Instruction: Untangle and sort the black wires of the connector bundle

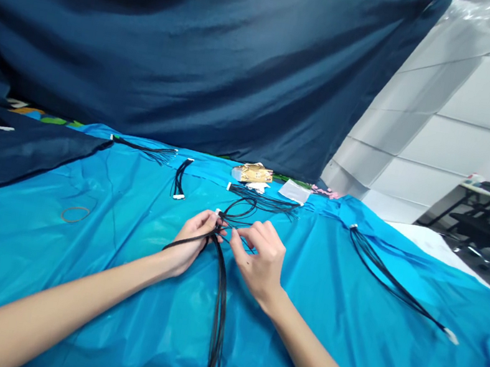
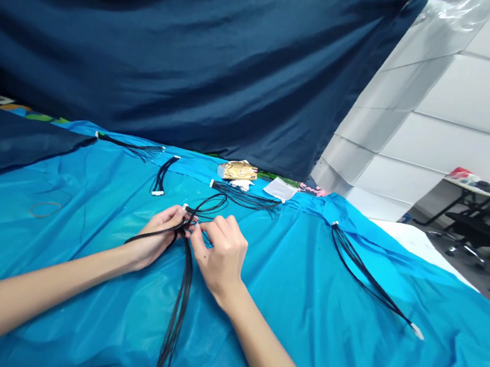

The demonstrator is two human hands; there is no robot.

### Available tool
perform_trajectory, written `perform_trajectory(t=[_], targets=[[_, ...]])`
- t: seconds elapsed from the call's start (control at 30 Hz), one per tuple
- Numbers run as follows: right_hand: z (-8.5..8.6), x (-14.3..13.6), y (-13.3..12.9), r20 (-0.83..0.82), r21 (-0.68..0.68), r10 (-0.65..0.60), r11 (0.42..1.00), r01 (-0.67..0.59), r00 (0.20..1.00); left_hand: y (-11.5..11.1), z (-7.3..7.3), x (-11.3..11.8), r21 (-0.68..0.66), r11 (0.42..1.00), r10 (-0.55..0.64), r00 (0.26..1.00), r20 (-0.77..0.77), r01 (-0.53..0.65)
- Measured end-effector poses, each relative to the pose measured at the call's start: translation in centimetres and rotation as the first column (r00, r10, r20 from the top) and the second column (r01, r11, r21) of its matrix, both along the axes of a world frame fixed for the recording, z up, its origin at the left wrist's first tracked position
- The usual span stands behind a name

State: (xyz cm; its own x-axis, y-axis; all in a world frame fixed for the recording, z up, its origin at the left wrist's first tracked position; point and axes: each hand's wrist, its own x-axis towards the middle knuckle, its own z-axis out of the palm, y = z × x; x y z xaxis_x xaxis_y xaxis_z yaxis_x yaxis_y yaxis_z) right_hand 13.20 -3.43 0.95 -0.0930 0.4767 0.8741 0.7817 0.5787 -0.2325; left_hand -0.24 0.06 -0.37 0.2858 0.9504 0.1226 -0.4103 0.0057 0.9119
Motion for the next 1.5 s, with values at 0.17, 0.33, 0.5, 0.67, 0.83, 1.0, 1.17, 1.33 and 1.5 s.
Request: perform_trajectory(t=[0.17, 0.33, 0.5, 0.67, 0.83, 1.0, 1.17, 1.33, 1.5], targets=[[-0.22, 0.03, 0.14, 0.009, -0.016, -0.025, 1.0, 0.025, 1.0, 0.05, -0.05, 0.0, 0.001, 1.0, 0.003, 1.0, -0.003, -0.003], [-0.21, 0.0, 0.07, 0.008, -0.045, -0.025, 0.999, 0.025, 1.0, 0.12, -0.16, -0.03, 0.013, 1.0, 0.002, 1.0, -0.006, -0.002], [-0.27, -0.03, 0.08, 0.005, -0.059, -0.009, 0.998, 0.009, 1.0, 0.16, -0.17, -0.03, 0.012, 1.0, 0.009, 1.0, -0.011, -0.009], [-0.32, -0.12, 0.02, 0.011, -0.021, 0.024, 1.0, -0.024, 1.0, 0.06, -0.07, -0.06, 0.01, 1.0, 0.013, 1.0, -0.012, -0.013], [-0.22, -0.22, -0.06, 0.029, 0.014, 0.05, 0.999, -0.05, 0.998, 0.07, -0.11, -0.1, 0.025, 1.0, 0.0, 1.0, -0.009, 0.0], [-0.18, -0.15, -0.13, 0.045, 0.034, 0.055, 0.998, -0.057, 0.997, 0.24, -0.34, -0.14, 0.046, 0.999, -0.001, 1.0, -0.011, 0.002], [-0.26, -0.1, -0.22, 0.089, 0.069, 0.048, 0.996, -0.055, 0.995, 0.18, -0.3, -0.14, 0.049, 0.999, -0.002, 1.0, -0.005, 0.002], [-0.35, -0.09, -0.24, 0.114, 0.094, 0.053, 0.994, -0.063, 0.992, 0.04, -0.06, -0.03, 0.038, 0.999, 0.006, 1.0, -0.005, -0.006], [-0.37, -0.14, -0.31, 0.124, 0.101, 0.055, 0.993, -0.068, 0.991, 0.08, -0.05, -0.02, 0.026, 1.0, 0.004, 1.0, -0.005, -0.004]])
